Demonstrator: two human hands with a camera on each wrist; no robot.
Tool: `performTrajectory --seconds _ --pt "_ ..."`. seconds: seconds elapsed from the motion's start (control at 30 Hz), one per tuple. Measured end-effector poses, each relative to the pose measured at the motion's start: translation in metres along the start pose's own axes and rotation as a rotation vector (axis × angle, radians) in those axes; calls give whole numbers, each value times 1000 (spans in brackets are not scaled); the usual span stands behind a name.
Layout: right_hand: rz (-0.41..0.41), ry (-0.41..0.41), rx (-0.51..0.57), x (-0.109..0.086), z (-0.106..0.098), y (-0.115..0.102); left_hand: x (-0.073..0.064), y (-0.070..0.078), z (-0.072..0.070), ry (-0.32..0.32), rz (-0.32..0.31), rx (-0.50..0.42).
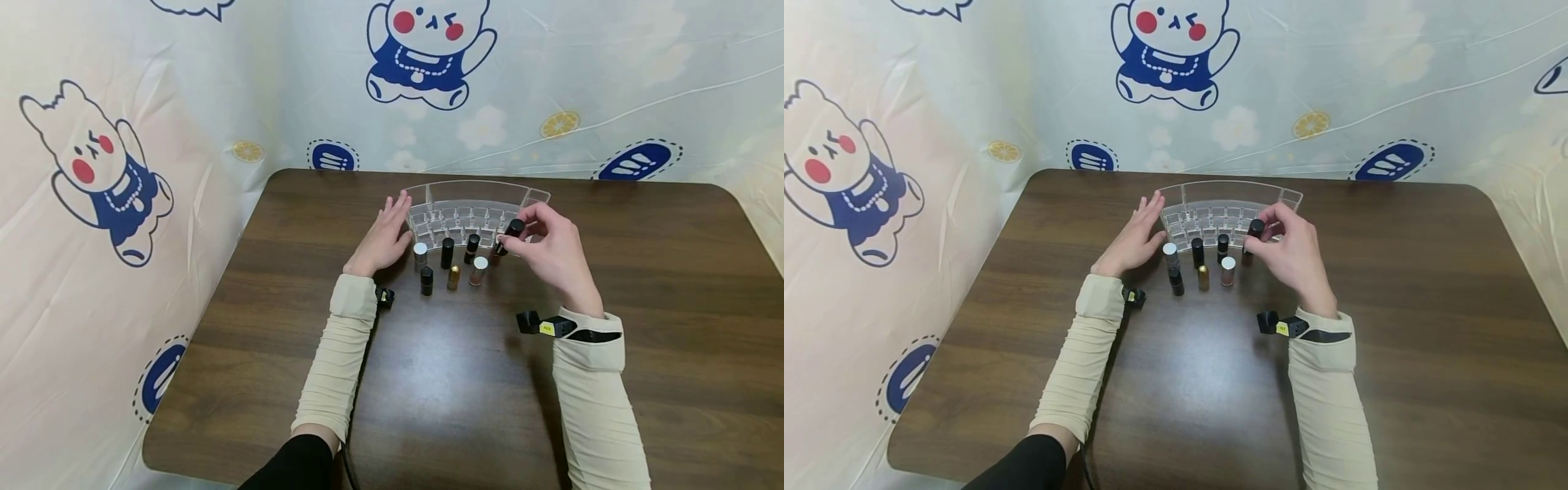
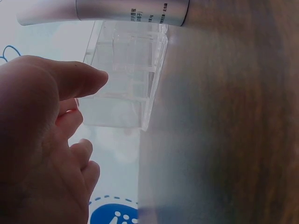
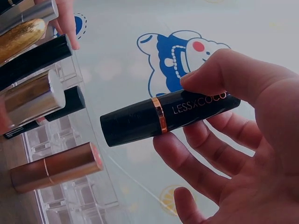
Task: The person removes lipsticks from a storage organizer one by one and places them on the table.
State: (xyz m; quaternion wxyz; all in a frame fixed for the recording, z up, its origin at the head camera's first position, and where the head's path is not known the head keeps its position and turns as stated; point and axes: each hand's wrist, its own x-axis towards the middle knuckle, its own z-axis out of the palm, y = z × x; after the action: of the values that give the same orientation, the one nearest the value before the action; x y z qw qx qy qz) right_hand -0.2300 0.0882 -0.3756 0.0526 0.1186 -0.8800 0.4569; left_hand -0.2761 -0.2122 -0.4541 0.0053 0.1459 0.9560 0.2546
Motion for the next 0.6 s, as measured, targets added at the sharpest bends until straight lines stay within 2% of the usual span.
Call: performTrajectory --seconds 0.6 --pt "31 -55 -25 -9 1 15 -1 0 -1 -12 -1 -4"
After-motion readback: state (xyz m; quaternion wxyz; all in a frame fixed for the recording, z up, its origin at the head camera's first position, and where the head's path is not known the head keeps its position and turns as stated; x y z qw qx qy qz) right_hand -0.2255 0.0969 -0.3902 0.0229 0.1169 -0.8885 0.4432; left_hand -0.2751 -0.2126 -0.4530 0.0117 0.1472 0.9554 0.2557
